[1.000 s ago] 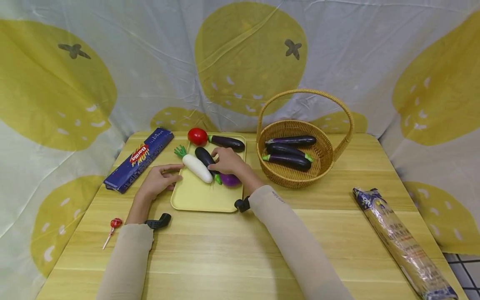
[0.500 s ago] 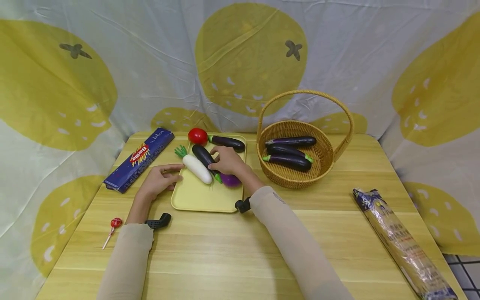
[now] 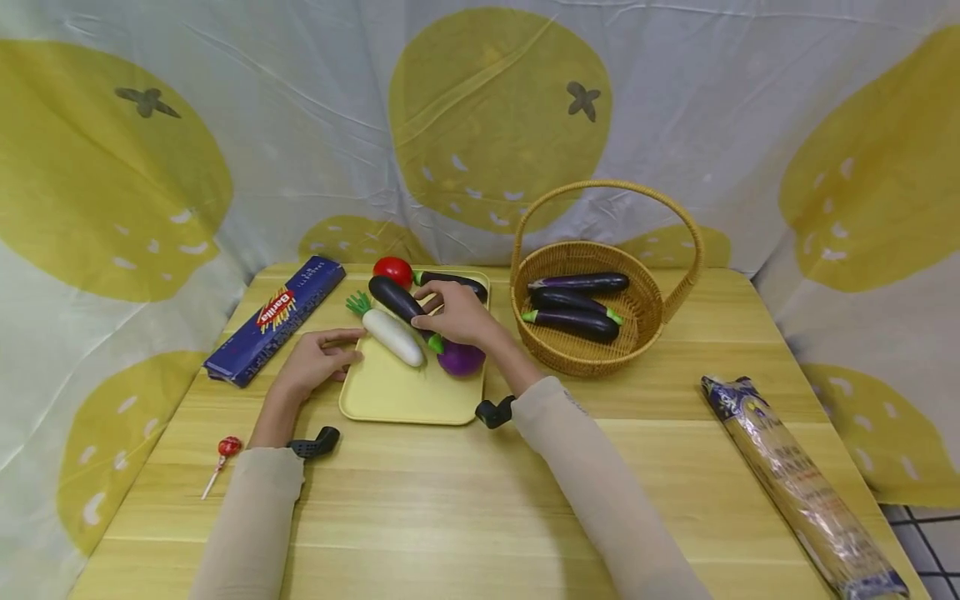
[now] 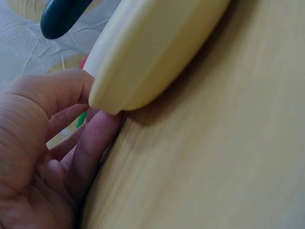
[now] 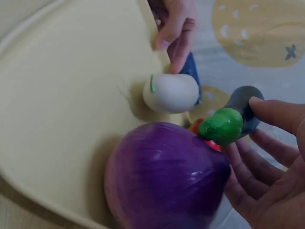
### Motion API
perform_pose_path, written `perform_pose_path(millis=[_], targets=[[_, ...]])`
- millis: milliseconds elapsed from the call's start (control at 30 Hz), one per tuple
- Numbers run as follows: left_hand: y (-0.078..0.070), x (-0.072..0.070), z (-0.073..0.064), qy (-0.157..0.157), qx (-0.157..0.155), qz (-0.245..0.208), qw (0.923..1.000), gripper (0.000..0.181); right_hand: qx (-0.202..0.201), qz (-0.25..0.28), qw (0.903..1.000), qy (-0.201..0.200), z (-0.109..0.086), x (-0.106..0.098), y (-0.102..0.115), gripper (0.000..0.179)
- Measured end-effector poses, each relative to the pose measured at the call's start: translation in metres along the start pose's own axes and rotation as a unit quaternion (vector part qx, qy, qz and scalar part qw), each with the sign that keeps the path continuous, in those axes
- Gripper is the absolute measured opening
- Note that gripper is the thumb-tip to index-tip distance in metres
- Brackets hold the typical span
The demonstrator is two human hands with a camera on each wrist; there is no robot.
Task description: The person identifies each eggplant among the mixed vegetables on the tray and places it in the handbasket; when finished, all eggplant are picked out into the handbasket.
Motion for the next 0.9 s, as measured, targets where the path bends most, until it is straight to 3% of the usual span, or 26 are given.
perform_pose_path(millis=[267, 533, 900], targets=[[0.003, 0.0, 0.001, 0.001, 0.001, -0.006, 1.0, 0.047, 0.009, 0.027, 0.9996, 0.002, -0.021, -0.025, 0.001, 0.044], [0.001, 0.002, 0.002, 0.002, 0.002, -0.007, 1.0, 0.047, 0.013, 0.026, 0.9993, -0.025, -0.049, -0.061, 0.0, 0.043], [0.004, 0.001, 0.003, 0.0, -0.003, -0.007, 1.0, 0.048, 0.006, -0.04, 0.9971, -0.064, -0.089, -0.105, -0.018, 0.046]])
Point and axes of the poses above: each hand's wrist, its own z-axis towards the middle knuckle, its own x-axis out of the palm, y = z × x, the point moved 7 cm from there along z, towards the middle knuckle, and after that the axes turned 4 degrees about -y, right-handed, at the moved point
